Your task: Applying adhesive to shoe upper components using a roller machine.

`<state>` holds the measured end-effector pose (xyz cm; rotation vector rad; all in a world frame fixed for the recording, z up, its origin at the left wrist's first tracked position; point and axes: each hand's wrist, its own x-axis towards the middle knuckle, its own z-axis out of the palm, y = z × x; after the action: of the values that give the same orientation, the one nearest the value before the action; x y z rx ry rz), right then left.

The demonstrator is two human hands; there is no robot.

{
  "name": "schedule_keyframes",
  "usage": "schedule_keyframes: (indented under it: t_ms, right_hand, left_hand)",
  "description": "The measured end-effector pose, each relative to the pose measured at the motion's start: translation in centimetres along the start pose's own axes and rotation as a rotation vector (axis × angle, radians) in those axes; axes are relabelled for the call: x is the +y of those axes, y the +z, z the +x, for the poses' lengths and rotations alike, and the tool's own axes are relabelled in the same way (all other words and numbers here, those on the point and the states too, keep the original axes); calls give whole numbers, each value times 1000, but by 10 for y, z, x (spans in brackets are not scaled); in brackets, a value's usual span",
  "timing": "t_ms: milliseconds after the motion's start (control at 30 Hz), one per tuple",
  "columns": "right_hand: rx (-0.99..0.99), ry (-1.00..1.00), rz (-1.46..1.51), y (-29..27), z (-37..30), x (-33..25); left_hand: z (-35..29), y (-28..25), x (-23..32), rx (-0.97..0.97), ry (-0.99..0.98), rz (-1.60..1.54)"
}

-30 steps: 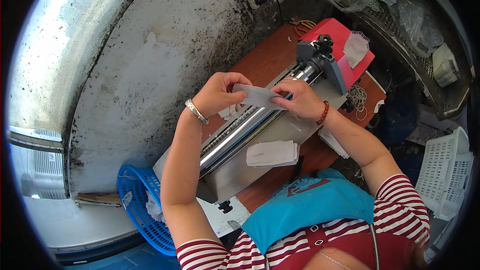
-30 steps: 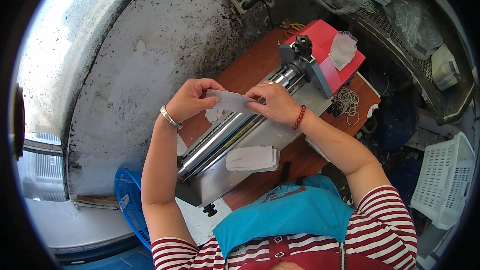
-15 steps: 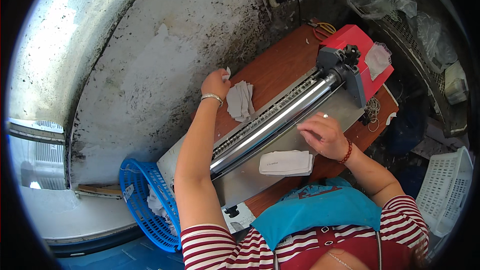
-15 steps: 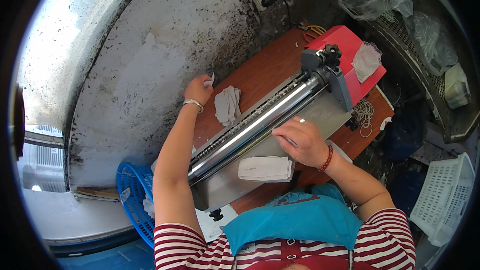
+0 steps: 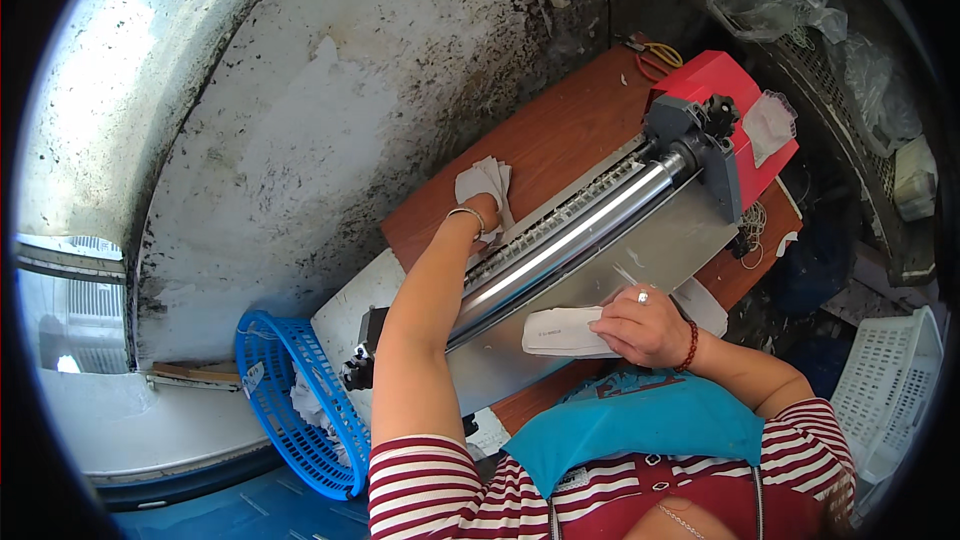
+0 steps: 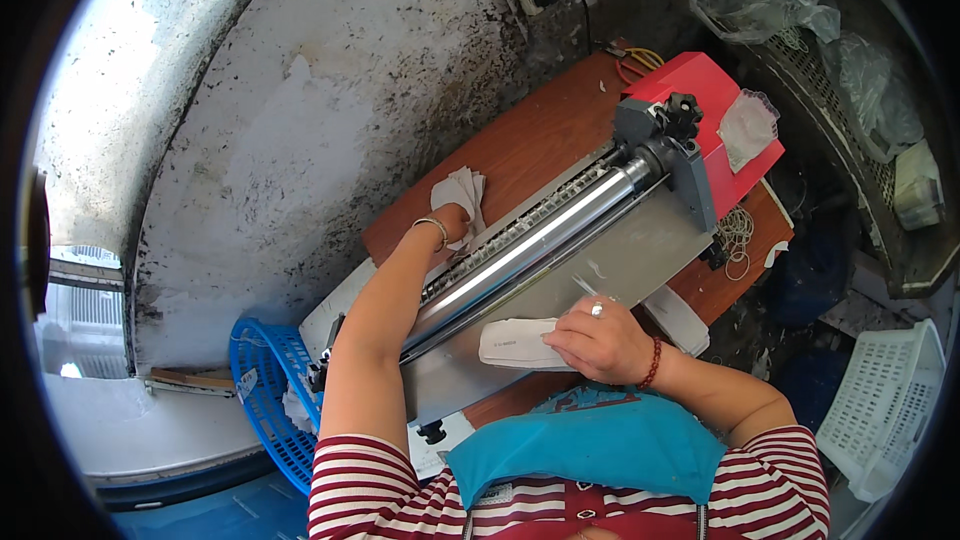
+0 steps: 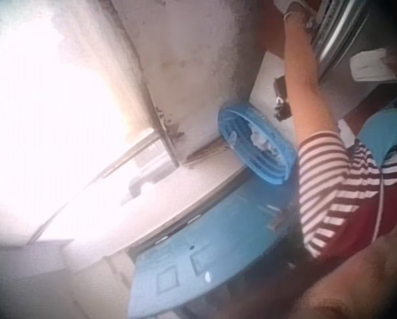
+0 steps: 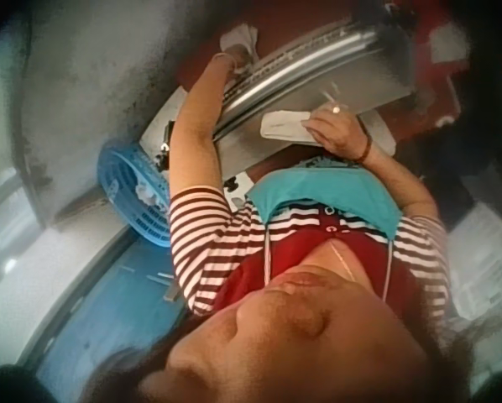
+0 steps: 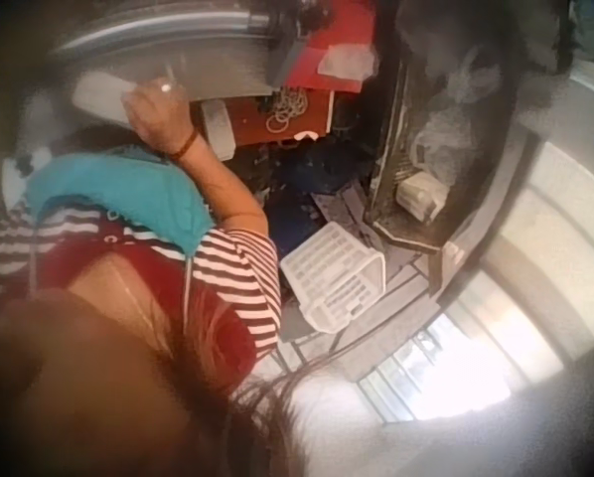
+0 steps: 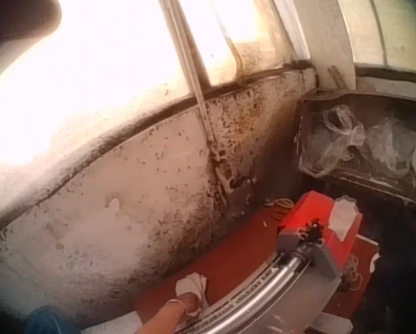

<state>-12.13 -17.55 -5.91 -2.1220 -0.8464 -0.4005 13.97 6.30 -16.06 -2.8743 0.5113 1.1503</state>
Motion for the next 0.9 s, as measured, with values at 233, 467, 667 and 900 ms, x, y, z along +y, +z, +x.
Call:
schedule_keyframes:
  t_ms: [233,467,667,900]
  right_hand:
    - [39,11,-24,3,-5,-2]
    - [56,-6,-14,8,-3,-5]
    - [50,19,-43,5,-11,1]
    - [-53,189,-114,-2,-5,-11]
  left_hand:
    - [4,7,11,-90,-71,288]
    - [25,16,-20,-212,245,677]
    - [-4,-10,24,233,94,302]
    - [-9,-8,7,-72,-110,-281]
